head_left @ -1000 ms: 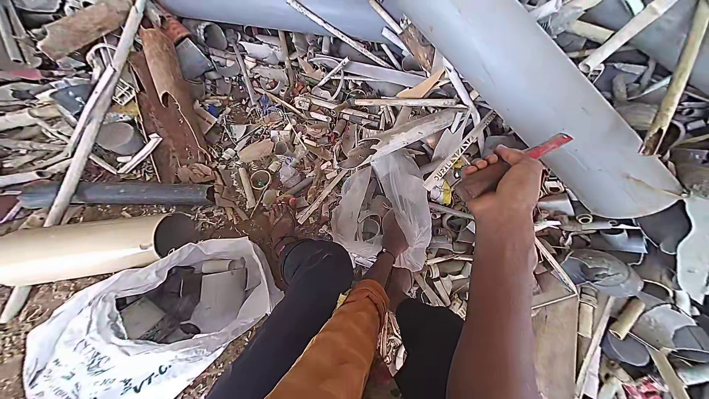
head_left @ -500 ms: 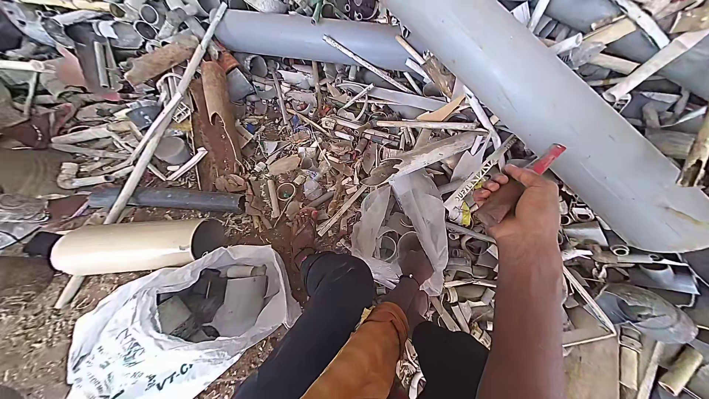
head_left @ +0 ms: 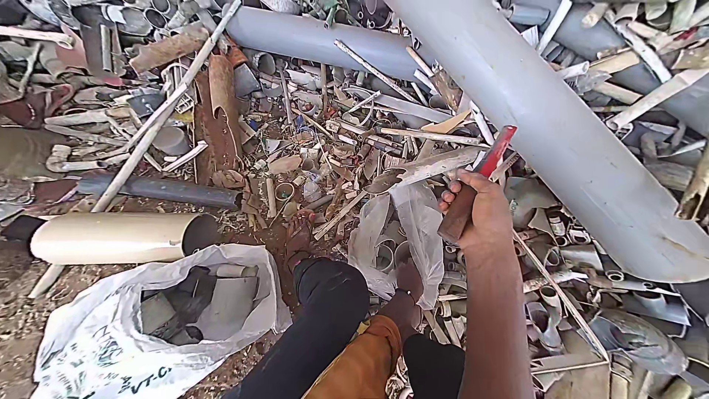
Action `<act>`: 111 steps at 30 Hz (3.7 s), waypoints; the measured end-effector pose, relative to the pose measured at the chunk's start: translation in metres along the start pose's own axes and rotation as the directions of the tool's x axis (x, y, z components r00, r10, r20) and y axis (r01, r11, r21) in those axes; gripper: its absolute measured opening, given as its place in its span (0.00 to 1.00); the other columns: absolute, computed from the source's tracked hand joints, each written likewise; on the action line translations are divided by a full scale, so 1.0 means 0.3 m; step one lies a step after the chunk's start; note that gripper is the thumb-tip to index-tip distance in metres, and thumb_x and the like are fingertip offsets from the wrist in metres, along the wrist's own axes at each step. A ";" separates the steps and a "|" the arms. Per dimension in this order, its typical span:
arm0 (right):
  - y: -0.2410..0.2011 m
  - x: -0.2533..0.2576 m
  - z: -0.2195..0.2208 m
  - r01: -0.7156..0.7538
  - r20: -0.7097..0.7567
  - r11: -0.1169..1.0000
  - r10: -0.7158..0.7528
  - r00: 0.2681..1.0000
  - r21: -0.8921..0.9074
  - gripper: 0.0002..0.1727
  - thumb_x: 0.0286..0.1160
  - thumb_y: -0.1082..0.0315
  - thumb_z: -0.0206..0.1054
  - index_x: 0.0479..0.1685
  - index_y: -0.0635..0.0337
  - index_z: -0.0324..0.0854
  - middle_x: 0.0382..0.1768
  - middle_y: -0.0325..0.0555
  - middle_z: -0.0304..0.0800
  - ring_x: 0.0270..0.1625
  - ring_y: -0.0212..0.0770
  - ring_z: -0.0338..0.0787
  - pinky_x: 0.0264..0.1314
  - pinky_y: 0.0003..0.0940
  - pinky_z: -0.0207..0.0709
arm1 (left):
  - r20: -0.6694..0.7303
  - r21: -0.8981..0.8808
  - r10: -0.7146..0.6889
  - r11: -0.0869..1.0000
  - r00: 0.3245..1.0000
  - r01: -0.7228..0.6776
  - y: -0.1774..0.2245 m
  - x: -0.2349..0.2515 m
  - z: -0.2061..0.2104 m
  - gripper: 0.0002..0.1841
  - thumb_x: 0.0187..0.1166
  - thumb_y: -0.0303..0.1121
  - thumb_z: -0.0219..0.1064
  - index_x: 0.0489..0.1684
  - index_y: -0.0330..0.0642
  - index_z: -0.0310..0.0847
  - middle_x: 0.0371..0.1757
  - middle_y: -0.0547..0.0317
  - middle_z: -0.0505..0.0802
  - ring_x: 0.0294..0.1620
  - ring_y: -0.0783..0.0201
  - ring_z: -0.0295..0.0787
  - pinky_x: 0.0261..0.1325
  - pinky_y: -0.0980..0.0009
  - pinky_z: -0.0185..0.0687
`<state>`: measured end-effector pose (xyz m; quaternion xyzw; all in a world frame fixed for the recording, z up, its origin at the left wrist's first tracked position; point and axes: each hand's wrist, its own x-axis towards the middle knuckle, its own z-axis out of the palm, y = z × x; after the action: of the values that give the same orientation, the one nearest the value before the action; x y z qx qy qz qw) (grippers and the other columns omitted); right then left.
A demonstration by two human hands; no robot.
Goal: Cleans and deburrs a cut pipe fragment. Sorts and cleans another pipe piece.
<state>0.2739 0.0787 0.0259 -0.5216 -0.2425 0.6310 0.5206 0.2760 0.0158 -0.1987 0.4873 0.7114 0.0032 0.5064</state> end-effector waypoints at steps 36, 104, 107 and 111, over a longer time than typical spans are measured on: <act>0.122 -0.106 0.048 0.517 0.461 0.758 -0.323 0.827 -0.397 0.14 0.75 0.76 0.63 0.58 0.68 0.80 0.32 0.43 0.85 0.20 0.30 0.82 0.21 0.24 0.81 | -0.428 -0.889 0.273 -0.300 0.861 -0.347 -0.202 -0.480 -0.868 0.41 0.84 0.70 0.36 0.69 0.42 0.75 0.55 0.41 0.91 0.54 0.46 0.91 0.55 0.44 0.87; 0.296 -0.150 0.126 0.693 0.520 0.110 -0.580 0.627 -0.713 0.23 0.88 0.58 0.55 0.39 0.69 0.87 0.17 0.48 0.81 0.21 0.47 0.84 0.26 0.46 0.76 | -0.510 -0.860 0.145 -0.088 0.848 -0.502 -0.118 -0.531 -0.789 0.30 0.92 0.56 0.39 0.78 0.43 0.69 0.64 0.49 0.87 0.65 0.59 0.86 0.67 0.59 0.84; 0.255 -0.096 0.092 0.637 0.431 0.445 -0.483 0.762 -0.629 0.18 0.92 0.63 0.52 0.47 0.67 0.83 0.21 0.36 0.75 0.21 0.28 0.74 0.27 0.26 0.71 | -0.496 -0.861 0.201 0.014 0.845 -0.509 -0.103 -0.549 -0.778 0.27 0.93 0.50 0.44 0.80 0.41 0.66 0.68 0.49 0.84 0.68 0.62 0.82 0.70 0.63 0.80; 0.254 -0.078 0.103 0.467 0.325 0.652 -0.335 0.884 -0.598 0.20 0.97 0.61 0.45 0.46 0.65 0.79 0.18 0.34 0.69 0.15 0.27 0.69 0.19 0.25 0.69 | -0.487 -0.819 0.260 0.197 0.834 -0.540 -0.097 -0.540 -0.753 0.26 0.93 0.47 0.47 0.80 0.40 0.68 0.75 0.51 0.81 0.75 0.65 0.75 0.78 0.64 0.71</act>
<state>0.2130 0.0388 -0.0189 -0.5430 -0.6064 0.4178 0.4034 0.0945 -0.0019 0.0131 0.2658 0.4755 0.6045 0.5812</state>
